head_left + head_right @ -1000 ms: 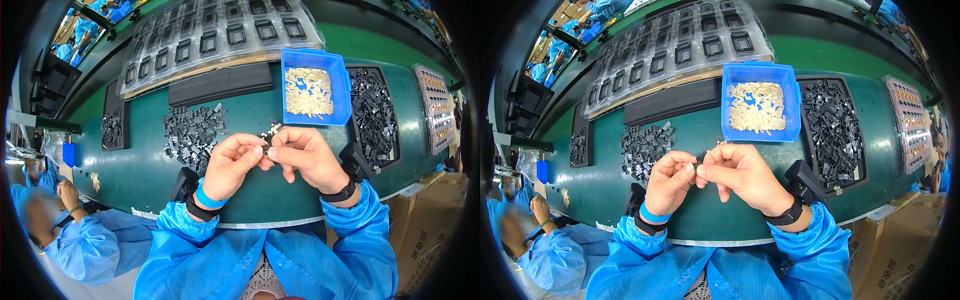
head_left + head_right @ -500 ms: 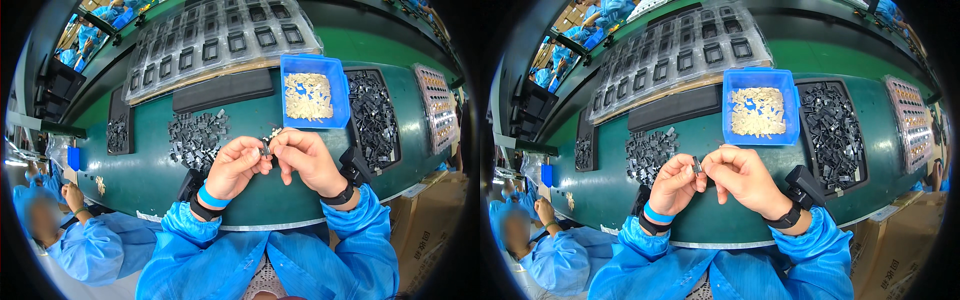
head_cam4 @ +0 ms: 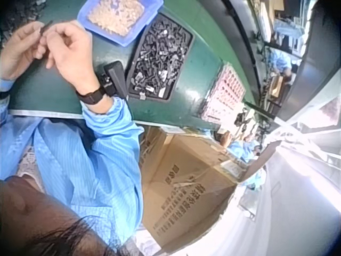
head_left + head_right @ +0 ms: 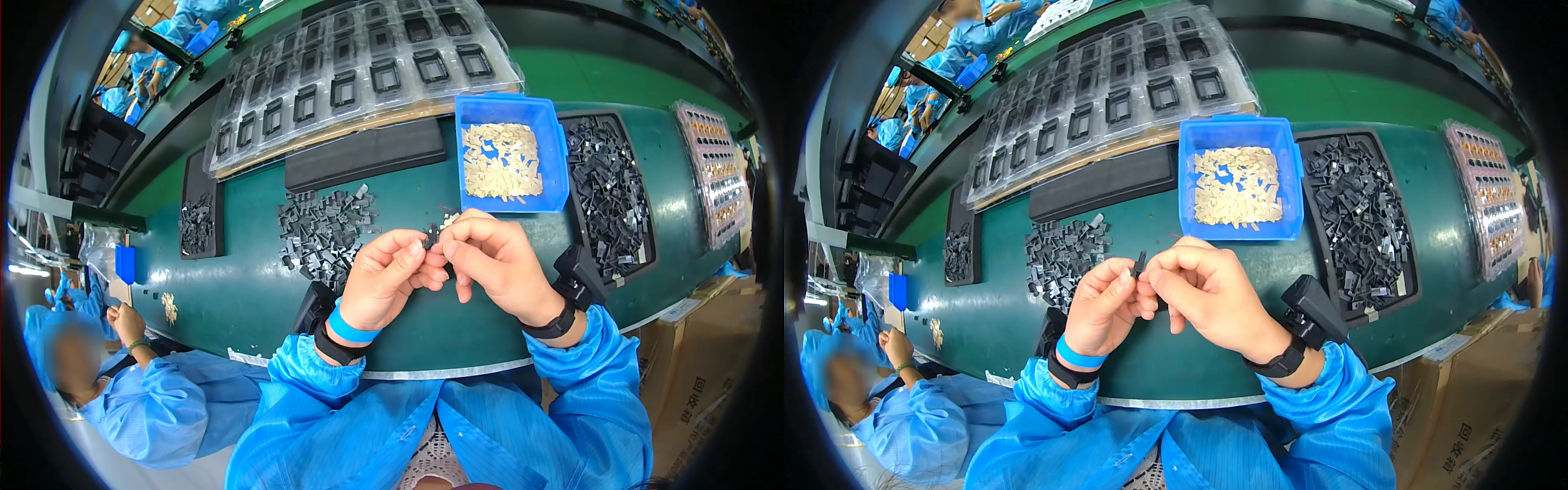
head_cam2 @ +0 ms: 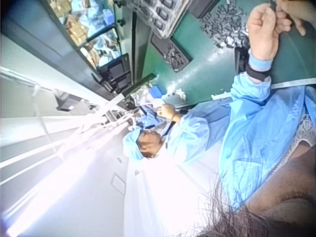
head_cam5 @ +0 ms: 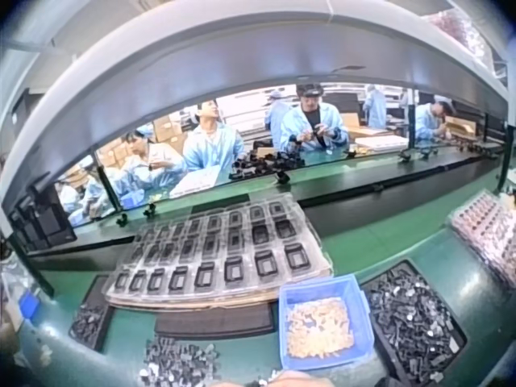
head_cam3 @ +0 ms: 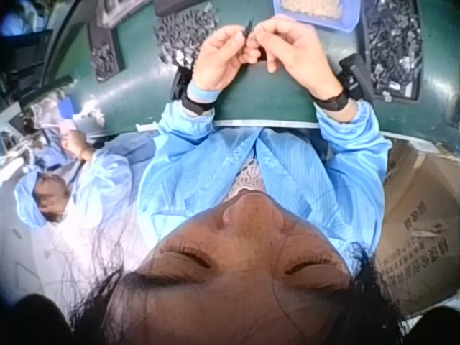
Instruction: Assembling small electronic and plastic components on a production line.
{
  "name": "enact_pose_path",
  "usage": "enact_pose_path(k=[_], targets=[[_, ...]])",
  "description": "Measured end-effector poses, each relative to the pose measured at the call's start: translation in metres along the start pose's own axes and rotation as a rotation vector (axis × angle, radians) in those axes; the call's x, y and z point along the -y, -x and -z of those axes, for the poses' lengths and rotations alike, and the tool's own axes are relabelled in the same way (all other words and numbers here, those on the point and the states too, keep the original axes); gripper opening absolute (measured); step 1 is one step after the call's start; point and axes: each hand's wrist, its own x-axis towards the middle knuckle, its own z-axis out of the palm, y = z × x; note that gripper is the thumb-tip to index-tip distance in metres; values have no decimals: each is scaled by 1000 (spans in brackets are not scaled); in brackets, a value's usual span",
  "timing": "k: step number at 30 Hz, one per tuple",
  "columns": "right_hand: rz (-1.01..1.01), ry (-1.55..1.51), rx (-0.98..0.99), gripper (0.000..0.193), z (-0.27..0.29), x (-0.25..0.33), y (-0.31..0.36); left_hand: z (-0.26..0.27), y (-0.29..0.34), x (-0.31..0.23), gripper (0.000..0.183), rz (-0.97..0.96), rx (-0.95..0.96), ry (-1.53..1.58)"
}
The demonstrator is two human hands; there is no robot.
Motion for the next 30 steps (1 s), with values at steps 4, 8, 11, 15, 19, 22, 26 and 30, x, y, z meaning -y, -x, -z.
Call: enact_pose_path(k=[4,8,11,15,19,22,26,30], targets=[[-54,-20,5,17,3,0,-1,-3,2,-1,15,-6,-84,-83],[-132,-67,-8,17,4,-2,-2,-3,3,-1,15,8,-110,-93],[-162,-81,-25,17,4,-1,-3,-4,2,0,15,27,-139,-46],[-251,-186,-46,20,7,-3,-4,-12,2,1,15,1,-191,-129],[-256,-197,-53,22,6,-3,-4,-15,3,0,15,-50,-198,-286],[-229,-134,-48,22,4,-4,-4,-18,2,1,13,-64,-238,-346],[12,165,-153,18,-5,-10,-1,-18,4,2,15,-41,-233,-309],[160,372,-215,13,-5,-15,0,-19,5,2,16,-17,-247,-257]])
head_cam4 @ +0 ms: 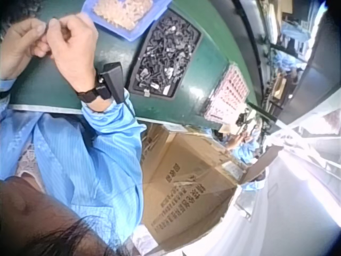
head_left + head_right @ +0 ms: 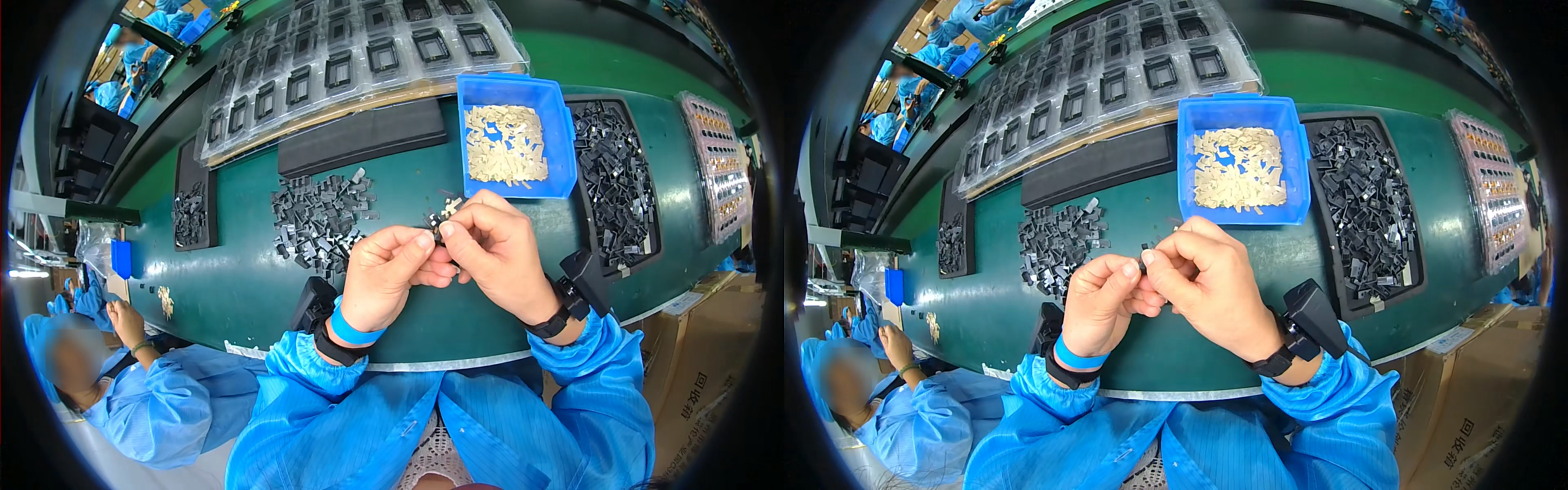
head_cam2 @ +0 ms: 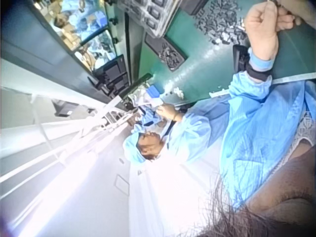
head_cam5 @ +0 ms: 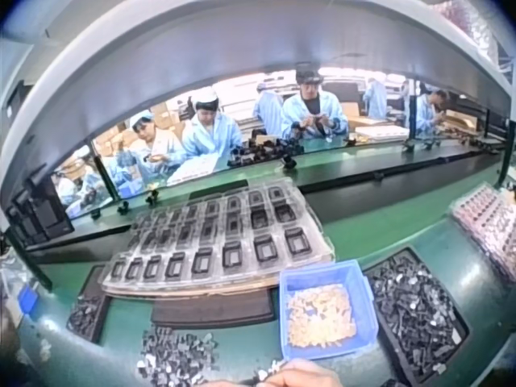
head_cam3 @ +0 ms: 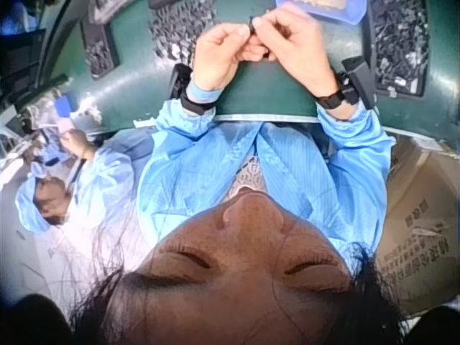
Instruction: Assembling small electronic and plastic components on a production line.
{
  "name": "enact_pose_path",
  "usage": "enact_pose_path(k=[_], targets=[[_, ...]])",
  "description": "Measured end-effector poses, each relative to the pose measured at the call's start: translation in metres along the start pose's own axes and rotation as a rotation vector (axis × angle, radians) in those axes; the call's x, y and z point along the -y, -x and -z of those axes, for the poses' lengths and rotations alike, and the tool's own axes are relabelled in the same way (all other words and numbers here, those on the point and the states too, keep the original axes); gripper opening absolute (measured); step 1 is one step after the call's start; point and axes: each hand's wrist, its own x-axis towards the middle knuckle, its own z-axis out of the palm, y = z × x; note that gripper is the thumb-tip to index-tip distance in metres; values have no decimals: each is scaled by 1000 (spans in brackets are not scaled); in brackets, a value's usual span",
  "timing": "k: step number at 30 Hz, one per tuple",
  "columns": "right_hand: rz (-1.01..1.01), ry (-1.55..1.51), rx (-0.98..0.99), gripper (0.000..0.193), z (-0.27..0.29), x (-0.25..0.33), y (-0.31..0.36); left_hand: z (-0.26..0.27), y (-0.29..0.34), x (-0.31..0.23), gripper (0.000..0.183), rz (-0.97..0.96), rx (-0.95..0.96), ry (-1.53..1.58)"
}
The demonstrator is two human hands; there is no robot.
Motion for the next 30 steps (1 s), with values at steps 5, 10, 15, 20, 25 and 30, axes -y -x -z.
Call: enact_pose_path(k=[5,10,15,20,25,30], targets=[[104,91,-26,11,1,-1,-1,-1,-2,-1,17,35,-2,26],[147,138,-16,9,0,0,0,8,-2,0,16,74,77,181],[-224,-249,114,12,6,5,-3,5,-5,-2,14,67,9,152],[-370,-389,188,17,14,9,-6,7,-2,-2,14,-43,16,51],[-349,-390,223,12,13,9,-5,0,3,-8,28,-230,-22,-281],[-342,-371,212,11,10,2,-4,1,6,-3,35,-375,-53,-447]])
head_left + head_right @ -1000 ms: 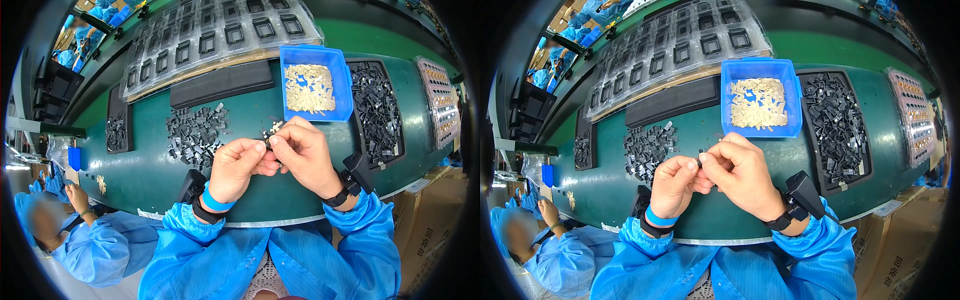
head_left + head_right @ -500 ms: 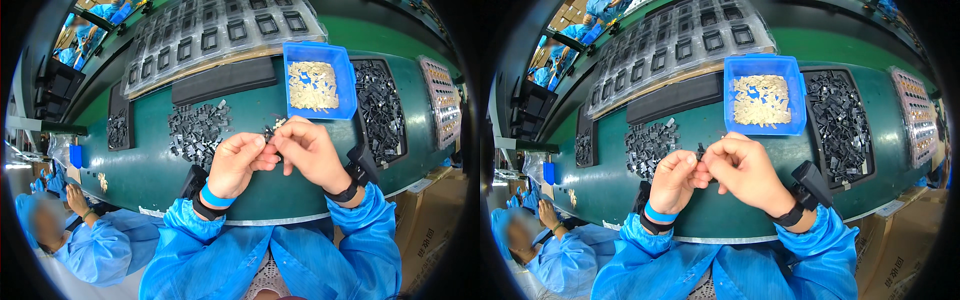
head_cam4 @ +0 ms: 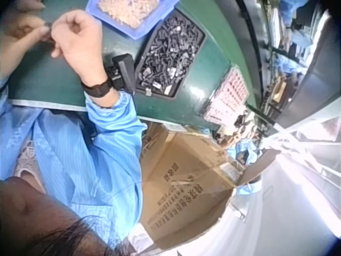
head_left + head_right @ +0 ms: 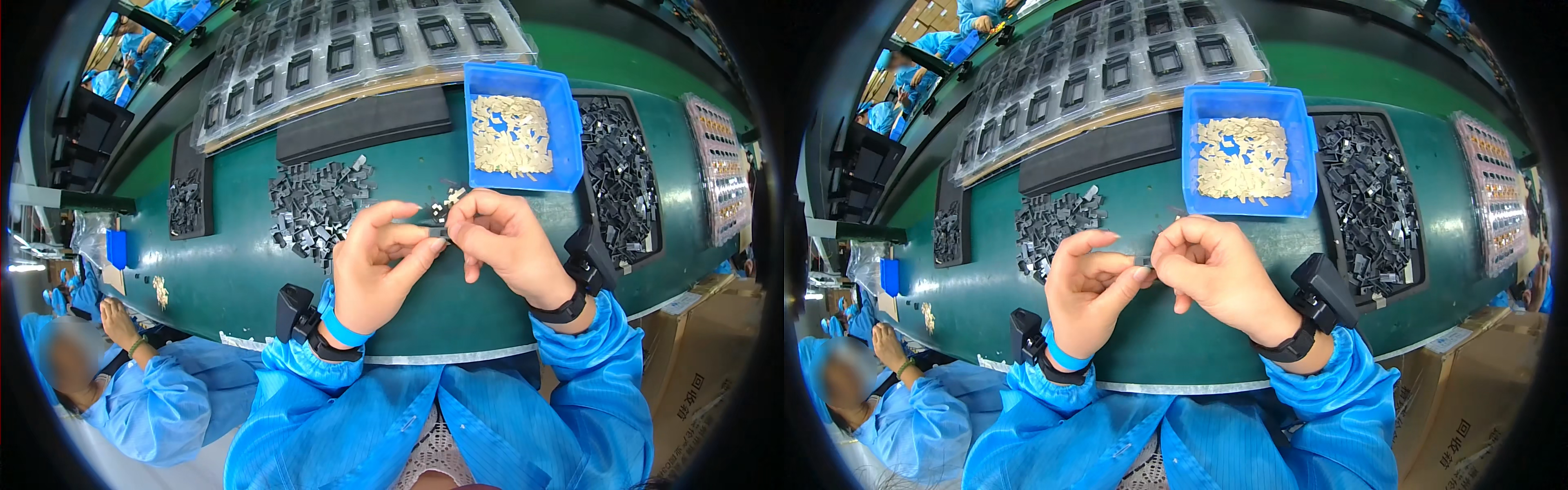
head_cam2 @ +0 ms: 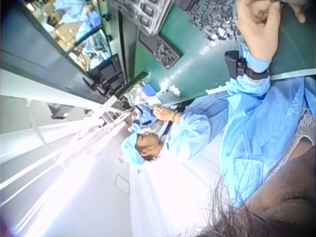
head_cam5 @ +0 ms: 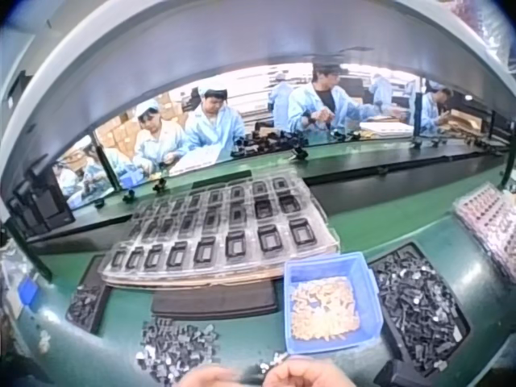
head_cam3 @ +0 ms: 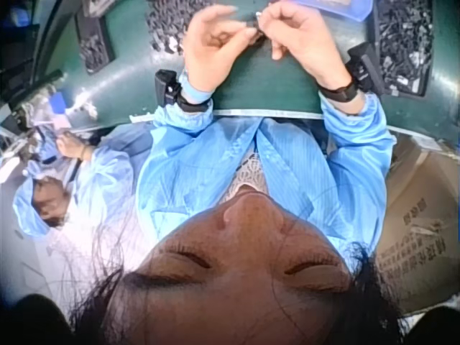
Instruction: Assembling small electronic and plastic components on a production line.
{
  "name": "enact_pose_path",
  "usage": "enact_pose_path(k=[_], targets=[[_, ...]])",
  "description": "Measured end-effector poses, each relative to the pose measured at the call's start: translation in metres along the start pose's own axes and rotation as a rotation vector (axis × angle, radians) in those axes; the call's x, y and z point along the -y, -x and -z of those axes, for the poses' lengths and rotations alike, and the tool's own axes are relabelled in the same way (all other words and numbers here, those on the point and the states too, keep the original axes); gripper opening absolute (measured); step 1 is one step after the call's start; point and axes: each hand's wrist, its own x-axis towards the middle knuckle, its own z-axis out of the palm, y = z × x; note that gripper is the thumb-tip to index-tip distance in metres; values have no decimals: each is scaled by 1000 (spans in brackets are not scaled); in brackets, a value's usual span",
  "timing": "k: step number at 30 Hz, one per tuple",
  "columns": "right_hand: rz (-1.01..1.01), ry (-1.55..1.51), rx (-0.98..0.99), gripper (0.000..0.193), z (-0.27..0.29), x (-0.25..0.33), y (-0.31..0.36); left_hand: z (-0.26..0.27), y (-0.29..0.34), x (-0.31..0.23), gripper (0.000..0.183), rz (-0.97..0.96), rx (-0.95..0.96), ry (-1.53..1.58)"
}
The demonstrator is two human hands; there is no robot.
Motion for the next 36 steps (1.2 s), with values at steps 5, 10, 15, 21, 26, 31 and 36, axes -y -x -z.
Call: enact_pose_path(k=[5,10,15,21,26,31,36], targets=[[87,145,-65,14,-4,-3,-1,2,3,2,35,-151,0,-255],[-105,43,-55,23,1,11,-2,1,4,9,35,-230,-30,-320],[-7,123,4,16,4,13,4,-4,4,11,36,-214,6,-233],[116,209,-125,13,25,30,16,-6,5,7,39,-144,5,-173],[332,483,-739,13,85,61,42,-2,2,4,33,-138,23,-255],[284,662,-968,19,123,68,58,-2,1,3,26,-135,26,-253],[306,572,-761,15,72,75,56,-2,-5,6,21,-69,-91,-206]])
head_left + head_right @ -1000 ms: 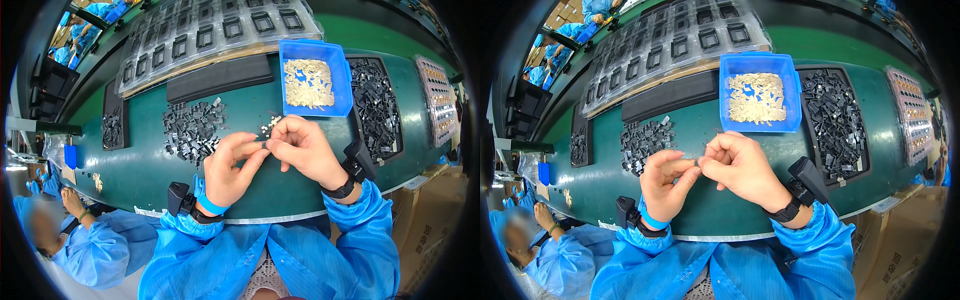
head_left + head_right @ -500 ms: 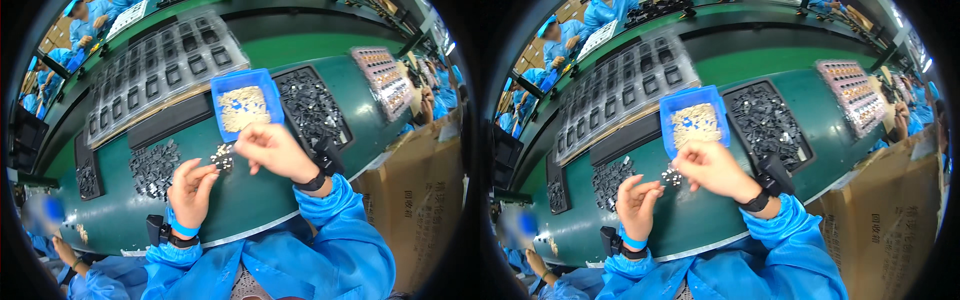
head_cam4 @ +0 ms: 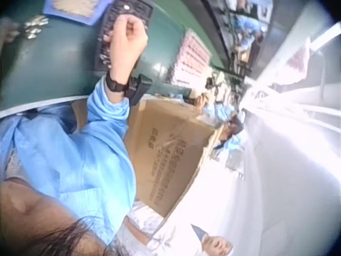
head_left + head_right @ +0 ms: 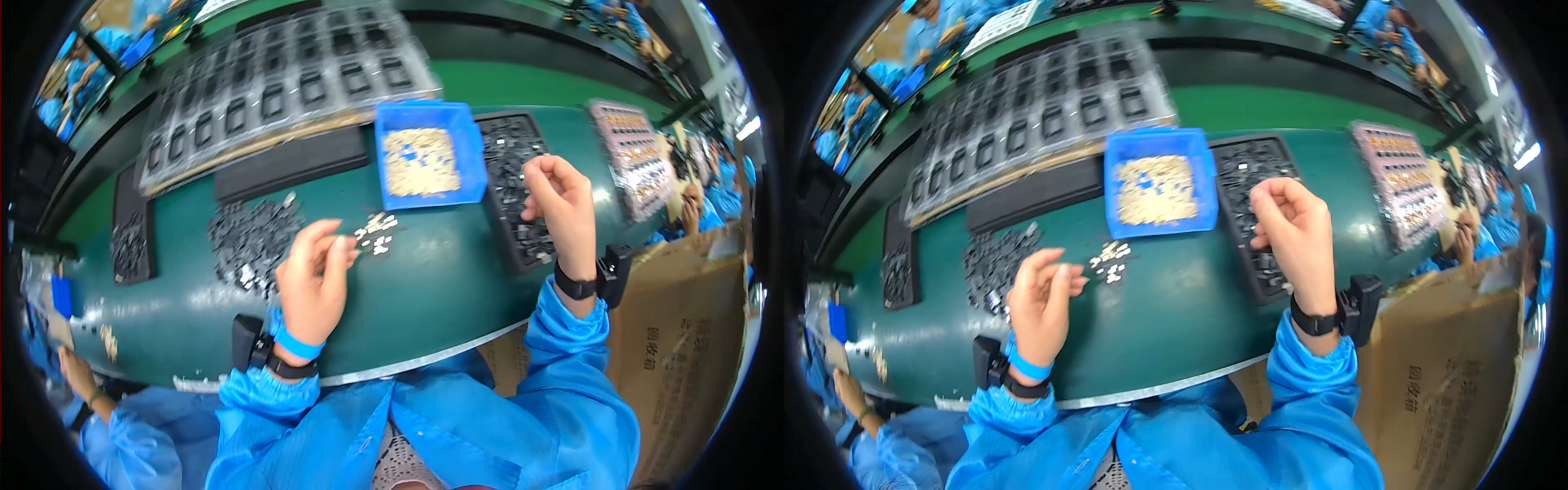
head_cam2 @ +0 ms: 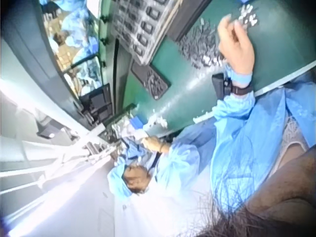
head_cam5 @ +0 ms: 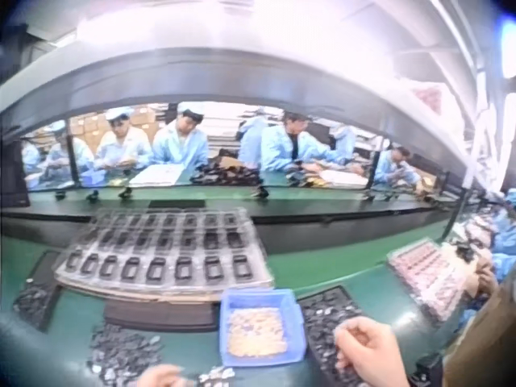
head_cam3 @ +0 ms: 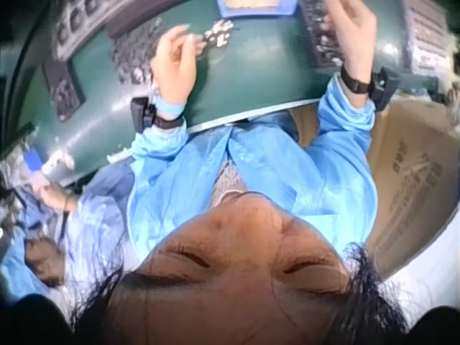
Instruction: Assembling small electronic and plastic components on a production line.
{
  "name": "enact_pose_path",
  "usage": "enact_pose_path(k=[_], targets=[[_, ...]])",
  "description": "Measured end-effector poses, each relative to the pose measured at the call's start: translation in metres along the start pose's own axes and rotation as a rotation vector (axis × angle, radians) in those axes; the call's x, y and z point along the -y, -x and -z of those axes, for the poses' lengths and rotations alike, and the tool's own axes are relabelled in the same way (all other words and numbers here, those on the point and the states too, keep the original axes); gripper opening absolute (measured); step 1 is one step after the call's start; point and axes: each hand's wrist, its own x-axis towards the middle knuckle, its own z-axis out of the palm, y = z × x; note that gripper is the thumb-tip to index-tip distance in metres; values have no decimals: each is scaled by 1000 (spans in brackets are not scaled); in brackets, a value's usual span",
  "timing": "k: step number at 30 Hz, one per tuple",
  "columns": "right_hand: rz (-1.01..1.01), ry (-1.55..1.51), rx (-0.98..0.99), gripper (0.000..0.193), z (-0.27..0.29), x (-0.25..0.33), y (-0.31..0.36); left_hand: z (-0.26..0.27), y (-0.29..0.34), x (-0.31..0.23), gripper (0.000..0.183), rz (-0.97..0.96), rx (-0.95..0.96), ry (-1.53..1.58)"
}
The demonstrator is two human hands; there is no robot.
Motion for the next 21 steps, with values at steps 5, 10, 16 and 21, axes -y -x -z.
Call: enact_pose_path(k=[5,10,16,21], targets=[[242,296,503,11,-67,0,31,0,-10,10,8,-243,11,-404],[356,498,638,13,-109,-19,36,1,-7,14,10,-212,34,-464],[355,579,634,16,-116,-26,38,1,-4,8,12,-130,76,-466],[325,542,665,13,-114,-26,34,0,-5,12,11,-116,86,-454]])
